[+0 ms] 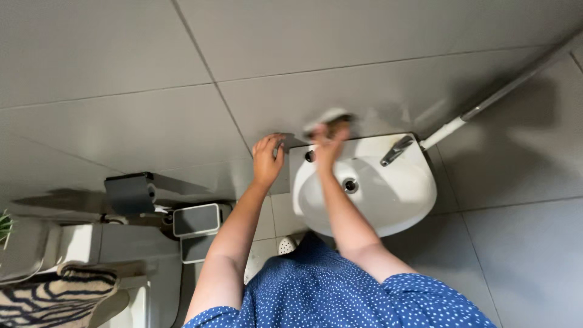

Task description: The person scrubs a white bathroom sink with a sponge, rinses it under running water, and wipes the basin and faucet with a cloth. They repeat the scrubbing and rinsing cycle several times, handling the sponge and cloth throughout.

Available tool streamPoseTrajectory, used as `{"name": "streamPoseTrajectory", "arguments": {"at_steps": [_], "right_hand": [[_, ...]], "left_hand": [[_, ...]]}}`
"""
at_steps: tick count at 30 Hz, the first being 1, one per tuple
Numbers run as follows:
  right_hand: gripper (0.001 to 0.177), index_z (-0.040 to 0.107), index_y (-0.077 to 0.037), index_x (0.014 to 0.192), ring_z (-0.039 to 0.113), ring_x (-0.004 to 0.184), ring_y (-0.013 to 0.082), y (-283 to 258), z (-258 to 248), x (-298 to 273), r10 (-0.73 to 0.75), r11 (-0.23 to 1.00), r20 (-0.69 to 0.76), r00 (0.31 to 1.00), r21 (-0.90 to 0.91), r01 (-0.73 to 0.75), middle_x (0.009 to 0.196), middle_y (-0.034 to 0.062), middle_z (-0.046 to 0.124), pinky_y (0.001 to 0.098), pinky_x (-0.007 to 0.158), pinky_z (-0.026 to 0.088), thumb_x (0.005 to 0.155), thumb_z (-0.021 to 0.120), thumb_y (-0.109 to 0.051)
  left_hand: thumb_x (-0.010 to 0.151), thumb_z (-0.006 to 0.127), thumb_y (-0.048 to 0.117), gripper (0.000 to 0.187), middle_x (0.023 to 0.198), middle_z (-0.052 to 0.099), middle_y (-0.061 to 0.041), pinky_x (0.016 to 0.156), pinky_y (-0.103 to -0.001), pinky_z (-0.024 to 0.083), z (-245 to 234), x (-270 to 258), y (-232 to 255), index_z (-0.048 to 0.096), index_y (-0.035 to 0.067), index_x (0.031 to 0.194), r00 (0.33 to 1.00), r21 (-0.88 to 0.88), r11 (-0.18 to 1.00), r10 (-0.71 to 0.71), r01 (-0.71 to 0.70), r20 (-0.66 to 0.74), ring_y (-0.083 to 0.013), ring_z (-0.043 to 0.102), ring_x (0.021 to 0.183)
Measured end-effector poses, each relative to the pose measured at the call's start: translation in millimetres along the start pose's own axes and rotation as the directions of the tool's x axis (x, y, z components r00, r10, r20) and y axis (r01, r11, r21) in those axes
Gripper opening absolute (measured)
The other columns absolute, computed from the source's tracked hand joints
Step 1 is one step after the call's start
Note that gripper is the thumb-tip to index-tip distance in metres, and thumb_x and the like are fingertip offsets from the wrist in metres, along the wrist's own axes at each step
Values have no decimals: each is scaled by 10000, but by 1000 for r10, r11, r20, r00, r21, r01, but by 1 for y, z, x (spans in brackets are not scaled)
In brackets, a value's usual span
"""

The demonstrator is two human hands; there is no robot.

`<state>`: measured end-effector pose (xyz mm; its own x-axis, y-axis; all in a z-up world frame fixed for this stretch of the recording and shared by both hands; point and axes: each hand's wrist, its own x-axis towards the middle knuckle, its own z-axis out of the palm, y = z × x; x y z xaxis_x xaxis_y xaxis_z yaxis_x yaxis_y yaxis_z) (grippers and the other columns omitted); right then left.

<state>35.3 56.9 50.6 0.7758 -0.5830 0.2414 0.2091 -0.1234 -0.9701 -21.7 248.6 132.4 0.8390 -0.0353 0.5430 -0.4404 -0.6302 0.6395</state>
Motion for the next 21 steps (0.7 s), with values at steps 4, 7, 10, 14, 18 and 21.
{"name": "streamPoseTrajectory", "arguments": {"at_steps": [4, 7, 10, 14, 18, 21], "right_hand": [[917, 170, 66, 1608, 375, 1487, 405, 1, 33, -4, -317, 918, -18, 948, -256, 303, 1597, 316, 337, 469, 1198, 337, 1080, 743, -417], [825, 274, 23, 1546, 532, 1311, 313, -10, 12, 12, -109, 992, -197, 974, -90, 93, 1454, 220, 491, 462, 1062, 455, 1006, 696, -435], [742, 339, 18, 1438, 545, 1200, 297, -31, 22, -10, 171, 984, -106, 980, 59, -165, 1346, 213, 536, 455, 1099, 472, 1004, 733, -437], [718, 369, 27, 1374, 537, 1159, 315, -63, 84, -67, -212, 942, 229, 950, -212, 261, 1280, 235, 557, 462, 1127, 461, 994, 771, -430], [957, 108, 143, 1572, 305, 1501, 471, -91, 65, -38, -331, 937, 99, 938, -81, 339, 1589, 377, 273, 526, 1226, 252, 1096, 717, -421], [976, 197, 91, 1538, 541, 1320, 437, -82, 50, -45, 39, 999, 16, 999, -5, -39, 1459, 319, 496, 456, 1116, 444, 922, 646, -518]], "left_hand": [[918, 648, 89, 246, 1198, 706, -47, 1032, -423, 405, -27, 0, -15, 718, 135, 1149, 999, -2, 999, -49, 49, 7, -278, 627, 1158], [921, 651, 90, 241, 1195, 705, -46, 1030, -430, 407, -50, -8, -24, 717, 136, 1148, 999, 13, 999, -49, 49, -13, -282, 625, 1155], [922, 652, 94, 236, 1194, 708, -46, 1023, -431, 409, -66, -15, -32, 721, 141, 1143, 997, 12, 998, -64, 65, -30, -282, 627, 1144], [906, 650, 103, 260, 1194, 709, -55, 999, -432, 408, -60, -16, -29, 718, 137, 1155, 994, 14, 994, -109, 109, -6, -290, 624, 1125], [924, 651, 115, 247, 1204, 710, -56, 1004, -424, 419, -68, -14, -30, 711, 146, 1161, 994, 18, 996, -89, 90, -60, -292, 626, 1130], [934, 639, 106, 245, 1204, 714, -52, 1009, -426, 421, -70, -16, -34, 706, 151, 1166, 993, -20, 996, -94, 92, -74, -287, 633, 1134]]}}
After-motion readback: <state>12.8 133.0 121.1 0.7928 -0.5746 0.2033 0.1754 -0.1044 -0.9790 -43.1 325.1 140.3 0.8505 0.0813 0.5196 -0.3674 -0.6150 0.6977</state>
